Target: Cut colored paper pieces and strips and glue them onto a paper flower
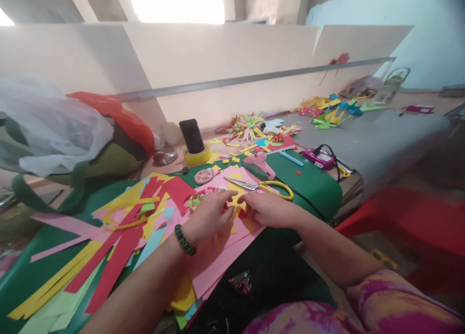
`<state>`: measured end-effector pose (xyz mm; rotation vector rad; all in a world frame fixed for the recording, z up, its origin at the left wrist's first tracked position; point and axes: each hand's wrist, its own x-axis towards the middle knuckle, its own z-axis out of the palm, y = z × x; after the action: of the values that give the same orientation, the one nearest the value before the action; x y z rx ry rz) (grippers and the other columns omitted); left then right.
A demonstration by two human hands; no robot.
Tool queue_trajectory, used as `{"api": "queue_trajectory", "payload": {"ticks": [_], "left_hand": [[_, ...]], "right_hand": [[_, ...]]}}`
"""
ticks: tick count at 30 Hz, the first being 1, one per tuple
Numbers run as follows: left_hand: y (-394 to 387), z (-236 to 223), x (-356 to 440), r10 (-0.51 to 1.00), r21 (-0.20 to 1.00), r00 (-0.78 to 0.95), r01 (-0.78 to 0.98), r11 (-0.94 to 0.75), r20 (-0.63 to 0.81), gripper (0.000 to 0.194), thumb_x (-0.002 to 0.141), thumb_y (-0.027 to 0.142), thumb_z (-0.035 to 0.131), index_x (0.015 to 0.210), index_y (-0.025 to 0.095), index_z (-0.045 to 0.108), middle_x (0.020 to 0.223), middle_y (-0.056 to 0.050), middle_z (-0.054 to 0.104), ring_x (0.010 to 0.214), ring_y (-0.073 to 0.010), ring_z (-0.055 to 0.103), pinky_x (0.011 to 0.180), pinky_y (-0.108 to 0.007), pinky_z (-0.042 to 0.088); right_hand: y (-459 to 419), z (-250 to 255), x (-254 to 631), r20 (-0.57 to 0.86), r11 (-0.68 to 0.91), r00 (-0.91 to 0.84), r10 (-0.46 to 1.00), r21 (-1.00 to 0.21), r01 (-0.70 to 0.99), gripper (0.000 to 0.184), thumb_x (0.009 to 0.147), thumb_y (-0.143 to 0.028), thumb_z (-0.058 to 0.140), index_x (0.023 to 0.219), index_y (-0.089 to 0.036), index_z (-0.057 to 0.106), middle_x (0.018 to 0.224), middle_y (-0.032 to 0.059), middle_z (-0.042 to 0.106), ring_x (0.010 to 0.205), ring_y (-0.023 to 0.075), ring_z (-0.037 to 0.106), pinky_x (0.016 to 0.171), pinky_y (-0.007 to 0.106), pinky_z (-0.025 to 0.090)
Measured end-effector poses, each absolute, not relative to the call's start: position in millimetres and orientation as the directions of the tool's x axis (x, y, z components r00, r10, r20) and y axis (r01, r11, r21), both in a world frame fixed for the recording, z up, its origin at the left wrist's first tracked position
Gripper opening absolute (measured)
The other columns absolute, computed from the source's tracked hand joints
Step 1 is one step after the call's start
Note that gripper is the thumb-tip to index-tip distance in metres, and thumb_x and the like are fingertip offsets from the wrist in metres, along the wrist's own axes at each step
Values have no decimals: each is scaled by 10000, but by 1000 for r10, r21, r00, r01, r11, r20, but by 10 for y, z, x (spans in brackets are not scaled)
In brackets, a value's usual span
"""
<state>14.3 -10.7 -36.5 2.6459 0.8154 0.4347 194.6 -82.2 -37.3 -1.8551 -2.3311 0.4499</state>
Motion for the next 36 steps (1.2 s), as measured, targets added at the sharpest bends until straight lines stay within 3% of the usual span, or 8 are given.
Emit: {"api": "queue_trajectory", "payload": {"ticks": [4,8,15,20,24,29,32,36], "left_hand": [[-87,-371,142,649,542,746,487,-685,149,343,817,184,588,1152,149,649,896,-72,720,709,-185,662,680,-308,506],[-93,-335,144,723,770,691,462,-440,-2,285,827,307,603,1051,137,652,733,-34,693,540,-156,650,511,-245,474],[-115,-234,128,621,958,779,237,-160,-90,405,712,522,727,850,145,680,793,-54,712,713,-194,727,599,-231,511],[-64,-280,126,648,974,759,184,-134,-54,445,659,563,764,746,142,650,655,-13,652,626,-155,684,591,-231,498],[-80,-263,135,655,973,753,186,-136,-53,416,681,540,761,732,152,619,642,7,623,612,-140,660,582,-234,494],[-113,-242,138,686,984,724,164,-75,-69,435,639,549,791,748,158,636,681,2,651,644,-134,658,579,-217,485],[-111,-235,125,694,993,718,106,-45,-45,451,637,565,796,721,162,612,662,6,653,650,-120,652,588,-199,473],[-89,-210,102,690,990,710,100,95,-138,508,600,572,826,771,173,564,767,-14,706,631,-123,674,568,-201,473]], "right_hand": [[-776,-409,1944,-53,185,-229,972,-431,883,368,814,-72,558,1164,-173,611,821,30,707,744,175,633,598,244,366],[-830,-515,1925,185,172,-64,981,-660,731,379,840,-137,586,1214,-175,540,785,-2,672,633,136,586,591,240,391],[-924,-638,1792,464,344,113,879,-780,523,387,828,-213,589,1205,-197,502,750,-24,610,544,105,509,527,235,398],[-892,-647,1748,469,350,180,865,-820,453,444,782,-258,625,1210,-204,521,889,23,627,667,128,565,551,245,439],[-863,-631,1748,349,313,156,924,-924,219,419,758,-299,652,1144,-198,522,679,-50,586,585,118,554,515,231,409],[-861,-669,1627,327,342,290,900,-940,-3,467,726,-329,713,1120,-221,486,659,-61,617,562,119,589,540,244,459],[-913,-683,1625,379,374,233,896,-925,65,421,796,-345,654,1161,-227,481,786,-1,696,708,166,682,654,300,537],[-1027,-656,1957,476,295,185,859,-758,581,337,869,-344,569,1175,-205,559,1046,91,702,952,225,671,826,372,535]]}}
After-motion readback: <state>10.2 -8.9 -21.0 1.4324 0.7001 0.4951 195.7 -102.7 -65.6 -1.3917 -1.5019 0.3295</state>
